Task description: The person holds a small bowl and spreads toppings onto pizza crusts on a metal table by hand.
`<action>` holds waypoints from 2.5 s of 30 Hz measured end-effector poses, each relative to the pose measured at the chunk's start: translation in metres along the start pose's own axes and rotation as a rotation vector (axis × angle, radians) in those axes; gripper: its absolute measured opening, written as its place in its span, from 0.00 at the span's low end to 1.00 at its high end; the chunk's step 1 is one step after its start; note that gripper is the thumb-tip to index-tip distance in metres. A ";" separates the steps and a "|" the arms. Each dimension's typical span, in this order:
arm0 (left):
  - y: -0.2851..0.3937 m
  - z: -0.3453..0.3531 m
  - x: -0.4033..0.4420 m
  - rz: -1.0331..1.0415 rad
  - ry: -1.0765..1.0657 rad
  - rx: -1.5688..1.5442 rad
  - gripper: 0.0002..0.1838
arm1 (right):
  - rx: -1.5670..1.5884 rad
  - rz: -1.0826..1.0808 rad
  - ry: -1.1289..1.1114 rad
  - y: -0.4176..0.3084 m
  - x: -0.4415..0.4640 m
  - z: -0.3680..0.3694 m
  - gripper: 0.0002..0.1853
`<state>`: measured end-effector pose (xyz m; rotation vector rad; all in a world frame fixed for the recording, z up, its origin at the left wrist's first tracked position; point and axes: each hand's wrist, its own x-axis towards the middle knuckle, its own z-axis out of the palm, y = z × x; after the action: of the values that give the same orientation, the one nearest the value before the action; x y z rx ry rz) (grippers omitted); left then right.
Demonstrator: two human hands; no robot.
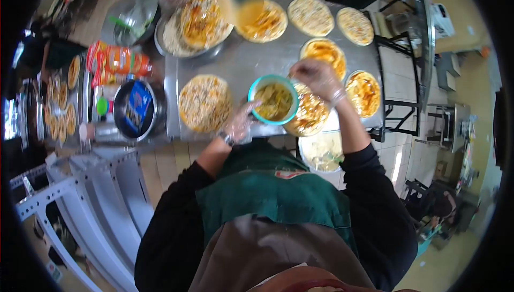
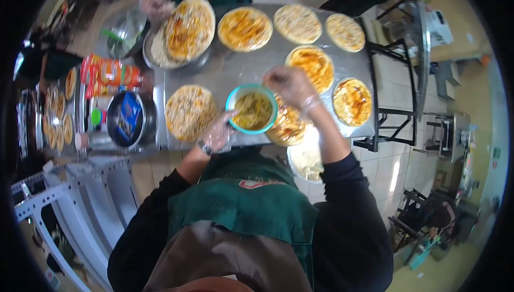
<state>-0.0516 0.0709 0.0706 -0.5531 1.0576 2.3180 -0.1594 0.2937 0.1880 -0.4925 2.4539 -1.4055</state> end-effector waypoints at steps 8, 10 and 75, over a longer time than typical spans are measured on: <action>0.016 -0.030 0.019 -0.020 0.090 0.012 0.36 | -0.042 0.244 0.002 0.060 0.136 0.001 0.11; 0.027 -0.030 0.017 -0.056 0.092 0.060 0.39 | -0.093 0.259 -0.018 0.073 0.172 0.016 0.12; 0.060 0.001 0.058 0.153 0.085 0.078 0.34 | -0.670 -0.377 -0.356 0.056 0.065 0.080 0.07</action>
<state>-0.1332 0.0554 0.0726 -0.5621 1.2646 2.3905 -0.1961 0.2311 0.0959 -1.2744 2.5502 -0.4724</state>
